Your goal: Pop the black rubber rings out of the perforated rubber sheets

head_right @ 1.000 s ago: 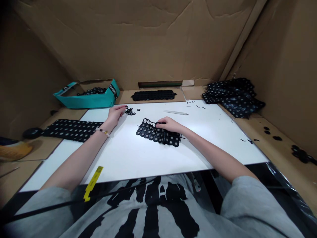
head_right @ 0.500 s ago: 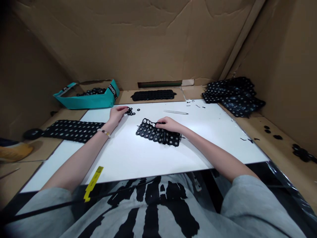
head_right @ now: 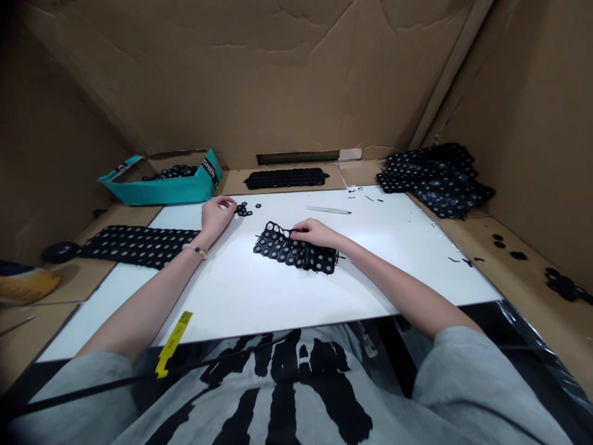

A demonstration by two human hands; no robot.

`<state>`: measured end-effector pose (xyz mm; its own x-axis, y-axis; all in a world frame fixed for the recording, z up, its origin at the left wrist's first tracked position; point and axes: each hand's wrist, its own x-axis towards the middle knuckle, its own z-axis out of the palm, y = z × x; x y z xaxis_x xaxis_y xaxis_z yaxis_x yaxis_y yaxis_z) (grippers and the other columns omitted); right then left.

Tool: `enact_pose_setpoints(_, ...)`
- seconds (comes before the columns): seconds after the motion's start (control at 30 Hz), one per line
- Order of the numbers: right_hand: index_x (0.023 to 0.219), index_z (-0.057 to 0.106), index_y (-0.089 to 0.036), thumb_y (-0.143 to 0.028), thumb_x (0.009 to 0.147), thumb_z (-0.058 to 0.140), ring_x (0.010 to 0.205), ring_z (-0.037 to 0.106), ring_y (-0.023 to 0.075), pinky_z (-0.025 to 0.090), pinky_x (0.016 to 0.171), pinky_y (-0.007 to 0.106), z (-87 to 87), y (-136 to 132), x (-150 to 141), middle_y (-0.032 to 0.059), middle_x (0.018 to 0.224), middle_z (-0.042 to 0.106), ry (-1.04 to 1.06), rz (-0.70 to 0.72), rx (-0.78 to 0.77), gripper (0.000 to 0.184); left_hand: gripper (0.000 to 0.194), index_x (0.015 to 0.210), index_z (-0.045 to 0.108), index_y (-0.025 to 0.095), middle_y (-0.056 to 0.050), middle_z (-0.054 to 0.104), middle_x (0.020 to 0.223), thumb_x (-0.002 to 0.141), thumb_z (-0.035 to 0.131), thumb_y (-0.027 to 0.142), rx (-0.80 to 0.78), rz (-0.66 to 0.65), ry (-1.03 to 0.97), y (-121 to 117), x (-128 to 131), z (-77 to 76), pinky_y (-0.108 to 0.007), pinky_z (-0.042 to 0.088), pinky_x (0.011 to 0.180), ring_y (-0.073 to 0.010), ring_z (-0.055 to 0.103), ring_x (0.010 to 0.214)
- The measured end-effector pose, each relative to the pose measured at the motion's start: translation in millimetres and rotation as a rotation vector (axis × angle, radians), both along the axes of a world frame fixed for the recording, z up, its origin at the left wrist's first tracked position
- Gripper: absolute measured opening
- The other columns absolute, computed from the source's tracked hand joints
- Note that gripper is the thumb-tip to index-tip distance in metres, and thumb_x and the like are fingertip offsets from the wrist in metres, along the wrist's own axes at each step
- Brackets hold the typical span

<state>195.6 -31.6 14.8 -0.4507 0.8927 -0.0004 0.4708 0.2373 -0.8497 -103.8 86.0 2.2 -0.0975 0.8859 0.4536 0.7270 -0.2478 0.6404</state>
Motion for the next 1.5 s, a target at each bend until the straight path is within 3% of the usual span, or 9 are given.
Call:
enact_pose_setpoints(0.17,0.075,0.065,-0.016,-0.054,0.079,0.057,0.074,0.051,0.0183,0.038,0.075,0.032,1.3,-0.5,-0.5,0.0022,0.074,0.060,-0.002,-0.001,0.005,0.040,0.022,0.083,0.067,0.024,-0.005,0.066,0.076,0.062,0.073,0.026,-0.072,-0.034,0.203,-1.6,2.2,-1.7,-0.034,0.037,0.075,-0.0276,0.059,0.080)
enact_pose_setpoints(0.43,0.073,0.062,-0.016,-0.052,0.080,0.056,0.073,0.050,0.0177,0.037,0.074,0.032,-0.4,-0.7,-0.8,0.0013,0.071,0.058,-0.010,-0.003,0.005,0.038,0.019,0.091,0.072,0.022,-0.006,0.069,0.085,0.075,0.061,0.023,-0.039,-0.219,0.122,17.2,-1.9,-12.9,-0.030,0.038,0.074,-0.0220,0.056,0.075)
enact_pose_setpoints(0.67,0.071,0.061,-0.016,-0.052,0.080,0.055,0.072,0.048,0.0167,0.036,0.074,0.031,-1.9,0.6,0.1,0.0003,0.070,0.054,-0.010,0.007,0.009,0.037,0.021,0.087,0.073,0.020,-0.010,0.071,0.095,0.078,0.055,0.017,0.063,-0.240,0.157,5.2,0.8,-5.7,-0.038,0.038,0.090,-0.0286,0.056,0.093)
enact_pose_setpoints(0.83,0.072,0.061,-0.016,-0.053,0.080,0.056,0.073,0.049,0.0170,0.037,0.074,0.031,-2.2,0.5,0.2,0.0009,0.072,0.055,-0.008,0.006,0.015,0.038,0.022,0.074,0.073,0.021,-0.008,0.073,0.086,0.074,0.052,0.014,-0.022,-0.419,0.377,-2.6,5.2,-0.2,-0.039,0.040,0.086,-0.0292,0.056,0.090)
enact_pose_setpoints(1.23,0.070,0.058,-0.016,-0.052,0.080,0.055,0.072,0.047,0.0164,0.036,0.072,0.030,-2.5,0.9,0.3,0.0002,0.070,0.053,-0.006,0.012,0.021,0.038,0.037,0.111,0.070,0.021,-0.008,0.065,0.124,0.083,0.046,0.016,-0.091,-0.339,0.520,-8.6,9.0,-1.1,-0.047,0.035,0.092,-0.0327,0.043,0.105)
enact_pose_setpoints(1.37,0.071,0.059,-0.016,-0.052,0.081,0.055,0.073,0.048,0.0167,0.036,0.073,0.031,-3.1,1.0,0.4,0.0005,0.070,0.054,-0.011,0.013,0.028,0.037,0.040,0.123,0.064,0.023,-0.008,0.063,0.129,0.091,0.040,0.021,-0.037,-0.419,0.528,-7.0,9.7,-3.5,-0.046,0.032,0.096,-0.0315,0.041,0.108)
enact_pose_setpoints(1.5,0.069,0.058,-0.016,-0.052,0.080,0.056,0.072,0.047,0.0163,0.036,0.073,0.031,-1.7,0.3,-0.3,0.0002,0.069,0.053,-0.007,0.010,0.019,0.037,0.046,0.139,0.054,0.031,-0.006,0.061,0.134,0.099,0.033,0.037,-0.081,-0.549,0.568,-3.7,10.4,-6.4,-0.046,0.028,0.097,-0.0321,0.039,0.110)
